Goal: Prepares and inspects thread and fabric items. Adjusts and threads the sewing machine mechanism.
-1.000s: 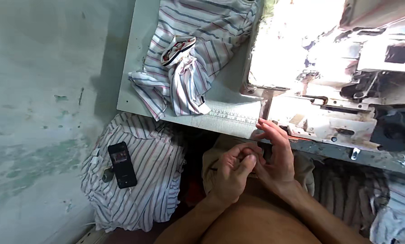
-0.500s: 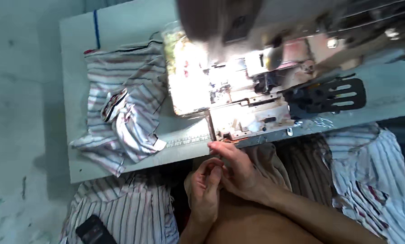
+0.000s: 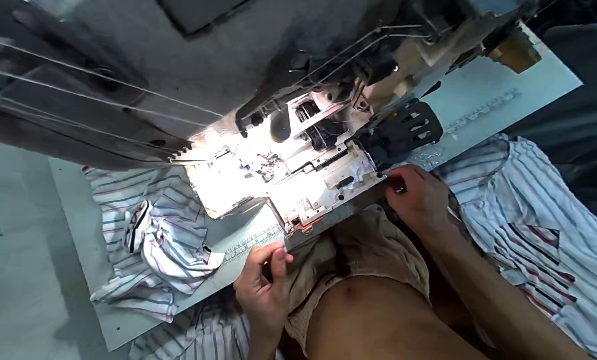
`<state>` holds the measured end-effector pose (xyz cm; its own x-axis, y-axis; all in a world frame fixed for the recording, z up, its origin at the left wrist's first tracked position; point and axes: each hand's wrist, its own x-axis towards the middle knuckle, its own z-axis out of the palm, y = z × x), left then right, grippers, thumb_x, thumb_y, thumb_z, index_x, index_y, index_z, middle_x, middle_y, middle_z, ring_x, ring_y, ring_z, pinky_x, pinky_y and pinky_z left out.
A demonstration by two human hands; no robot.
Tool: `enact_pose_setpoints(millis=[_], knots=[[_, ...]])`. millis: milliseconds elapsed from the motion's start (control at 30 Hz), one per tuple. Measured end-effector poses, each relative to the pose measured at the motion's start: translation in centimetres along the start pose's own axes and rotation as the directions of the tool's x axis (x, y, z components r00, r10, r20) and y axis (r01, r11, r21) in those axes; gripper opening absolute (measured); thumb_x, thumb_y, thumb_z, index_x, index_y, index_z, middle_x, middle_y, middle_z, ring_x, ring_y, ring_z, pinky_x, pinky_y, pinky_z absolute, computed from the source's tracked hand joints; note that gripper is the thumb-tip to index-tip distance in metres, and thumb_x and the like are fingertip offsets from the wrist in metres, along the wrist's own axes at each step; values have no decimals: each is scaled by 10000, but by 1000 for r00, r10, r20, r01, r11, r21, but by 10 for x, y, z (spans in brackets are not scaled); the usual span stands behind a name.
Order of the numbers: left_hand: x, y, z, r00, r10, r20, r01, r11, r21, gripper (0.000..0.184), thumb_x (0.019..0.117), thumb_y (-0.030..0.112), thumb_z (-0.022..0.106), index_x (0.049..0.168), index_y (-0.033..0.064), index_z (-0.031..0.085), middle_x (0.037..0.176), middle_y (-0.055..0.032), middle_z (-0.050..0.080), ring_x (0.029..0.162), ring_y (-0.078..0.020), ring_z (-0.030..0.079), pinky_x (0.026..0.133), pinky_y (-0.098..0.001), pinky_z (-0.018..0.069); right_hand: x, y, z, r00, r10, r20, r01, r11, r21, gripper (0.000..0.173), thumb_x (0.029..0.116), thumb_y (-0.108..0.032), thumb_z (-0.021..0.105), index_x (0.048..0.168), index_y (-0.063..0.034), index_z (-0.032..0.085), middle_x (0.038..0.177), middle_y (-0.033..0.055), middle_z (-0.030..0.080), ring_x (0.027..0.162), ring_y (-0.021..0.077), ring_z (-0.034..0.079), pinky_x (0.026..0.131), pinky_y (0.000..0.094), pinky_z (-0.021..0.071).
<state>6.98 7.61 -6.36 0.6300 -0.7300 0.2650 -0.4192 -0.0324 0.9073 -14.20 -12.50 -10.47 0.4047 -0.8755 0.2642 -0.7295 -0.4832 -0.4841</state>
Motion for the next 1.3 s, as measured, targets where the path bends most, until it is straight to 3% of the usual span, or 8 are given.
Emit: enact_pose_setpoints(millis=[100, 233, 567, 700, 867, 967, 1133, 1300], knots=[[28, 18, 14, 970, 205, 129, -223, 963, 151, 178, 1029, 232, 622, 1015, 79, 713, 832, 14, 671, 787, -7, 627, 734, -145, 526, -2, -1, 5, 1000, 23, -4, -23, 999, 35, 202, 821, -24, 727, 1012, 35, 697, 1014, 218, 732, 888, 420, 721, 681, 590, 558], [90, 42, 65, 892, 351, 284, -452, 687, 570, 200, 974, 236, 653, 1040, 127, 807, 619, -36, 590, 515, -182, 546, 470, -334, 395, -8, -6, 3, 994, 106, -30, -106, 994, -10, 320, 825, -62, 725, 1125, 24, 654, 936, 220, 712, 779, 428, 700, 606, 597, 528], [153, 73, 155, 707, -294, 642, -569, 302, 765, 236, 966, -26, 551, 1137, 36, 701, 934, -170, 707, 791, -362, 700, 621, -498, 512, -26, 24, -31, 946, 284, 159, -296, 953, 58, 359, 916, -17, 581, 1266, 0, 659, 1184, 279, 617, 942, 420, 668, 772, 566, 560], [149, 41, 134, 712, 2, 702, -594, 534, 601, 143, 966, 1, 592, 1013, 19, 726, 1090, -175, 656, 935, -352, 666, 749, -482, 553, -46, 53, -40, 946, 265, 187, -307, 918, 249, 346, 919, -34, 507, 1222, 43, 657, 1141, 248, 610, 929, 290, 632, 767, 418, 548], [102, 27, 73, 762, 348, 546, -524, 827, 204, 158, 1018, 144, 596, 1027, 63, 731, 1068, -48, 746, 1219, -230, 629, 1067, -392, 493, -57, 40, -39, 940, 299, 167, -323, 617, 718, 252, 962, -292, 637, 1085, -84, 564, 956, -73, 592, 845, -30, 579, 740, 158, 510], [71, 36, 52, 830, 393, 395, -410, 911, -45, 121, 1044, 154, 578, 1014, 64, 654, 948, -37, 724, 1000, -107, 697, 1013, -326, 535, -31, 3, -37, 995, 93, -32, -31, 613, 789, 306, 1083, -404, 484, 941, -180, 635, 846, -137, 603, 797, -78, 562, 732, 129, 473], [46, 74, 33, 880, 373, 293, -202, 853, -481, 88, 1057, 187, 566, 1046, 112, 612, 810, 3, 595, 722, -68, 616, 700, -235, 567, 35, -60, -39, 829, -518, 210, 238, 668, 705, 365, 988, -117, 534, 1322, -107, 680, 944, 47, 640, 774, 70, 606, 684, 224, 536], [64, 75, 16, 914, 377, 147, -304, 879, -368, 132, 1073, 230, 541, 1155, 231, 645, 937, 126, 663, 800, 41, 613, 706, -123, 508, 42, -60, -45, 794, -569, 213, 204, 579, 789, 206, 1016, -200, 611, 1008, -54, 756, 821, -17, 628, 726, -38, 545, 644, 97, 454]])
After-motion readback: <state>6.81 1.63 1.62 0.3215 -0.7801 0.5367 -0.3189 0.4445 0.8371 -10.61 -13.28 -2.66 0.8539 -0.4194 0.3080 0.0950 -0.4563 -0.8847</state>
